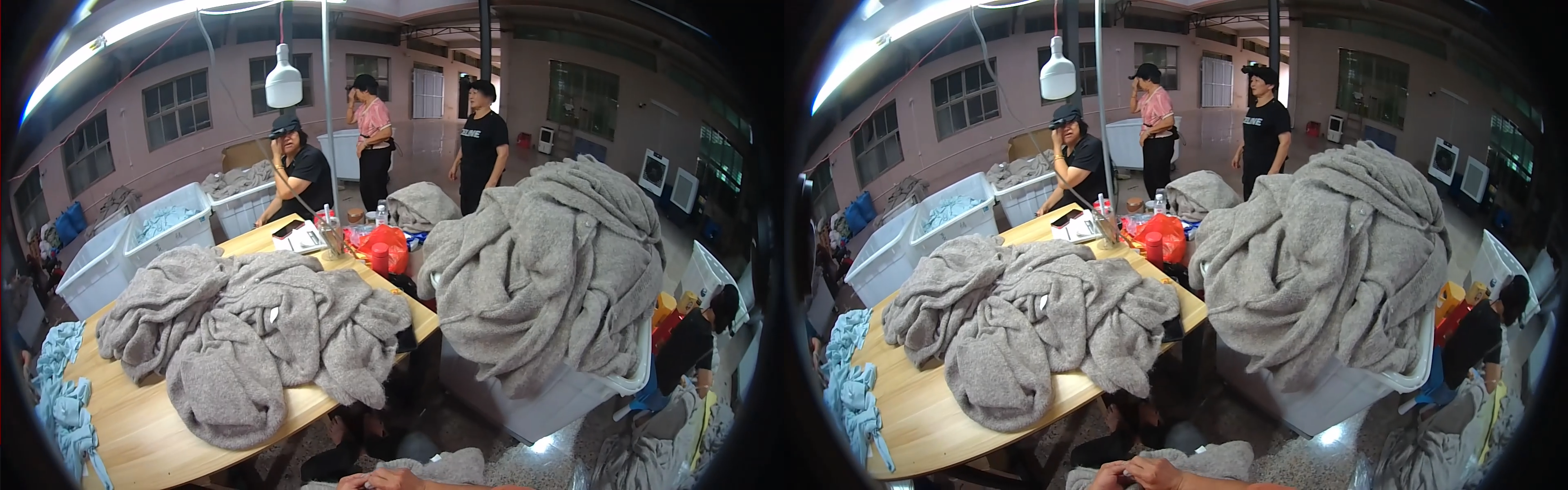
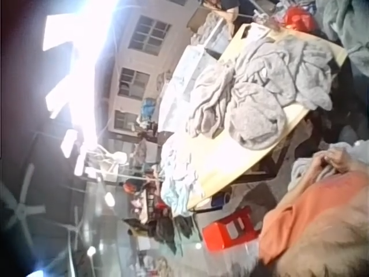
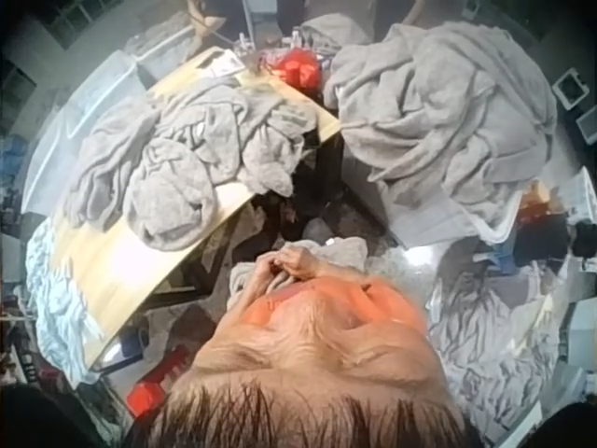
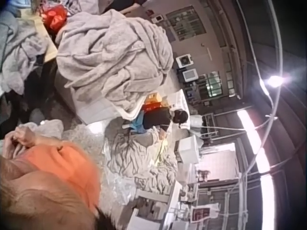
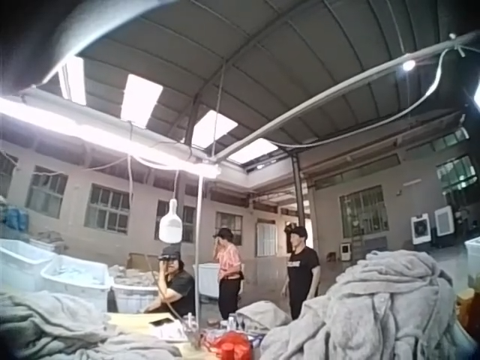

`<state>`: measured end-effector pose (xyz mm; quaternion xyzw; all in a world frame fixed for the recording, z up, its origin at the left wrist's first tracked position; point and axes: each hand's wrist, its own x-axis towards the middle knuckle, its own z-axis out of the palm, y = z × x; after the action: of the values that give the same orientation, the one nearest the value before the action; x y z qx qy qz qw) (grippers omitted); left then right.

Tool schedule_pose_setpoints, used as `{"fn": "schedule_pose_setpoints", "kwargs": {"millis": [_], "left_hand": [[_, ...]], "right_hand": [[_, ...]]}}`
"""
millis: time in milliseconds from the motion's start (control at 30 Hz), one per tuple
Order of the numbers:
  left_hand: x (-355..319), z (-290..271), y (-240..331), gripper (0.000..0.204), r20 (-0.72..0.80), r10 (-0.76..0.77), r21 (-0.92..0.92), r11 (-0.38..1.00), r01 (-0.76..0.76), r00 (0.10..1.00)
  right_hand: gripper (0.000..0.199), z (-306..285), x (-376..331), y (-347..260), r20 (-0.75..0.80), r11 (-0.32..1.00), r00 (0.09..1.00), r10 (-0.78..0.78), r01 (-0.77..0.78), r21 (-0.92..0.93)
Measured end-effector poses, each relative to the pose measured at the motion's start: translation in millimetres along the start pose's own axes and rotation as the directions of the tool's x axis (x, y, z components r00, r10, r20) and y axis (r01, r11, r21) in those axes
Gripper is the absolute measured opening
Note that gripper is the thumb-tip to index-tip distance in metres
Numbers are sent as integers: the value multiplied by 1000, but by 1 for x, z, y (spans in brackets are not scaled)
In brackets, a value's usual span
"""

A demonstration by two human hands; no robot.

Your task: Folding and inspecting large grey textile items or towels on a large work table.

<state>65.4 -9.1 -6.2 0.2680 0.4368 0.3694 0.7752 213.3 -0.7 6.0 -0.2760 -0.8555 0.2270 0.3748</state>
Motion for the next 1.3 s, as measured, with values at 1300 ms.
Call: {"fn": "schedule_pose_setpoints", "kwargs": {"millis": [1300], "left_hand": [[-5,-14,-50,10,-131,686,801,499,-331,716]], "right_hand": [[16,26,-9,23,293,763,767,570,-627,156]]}}
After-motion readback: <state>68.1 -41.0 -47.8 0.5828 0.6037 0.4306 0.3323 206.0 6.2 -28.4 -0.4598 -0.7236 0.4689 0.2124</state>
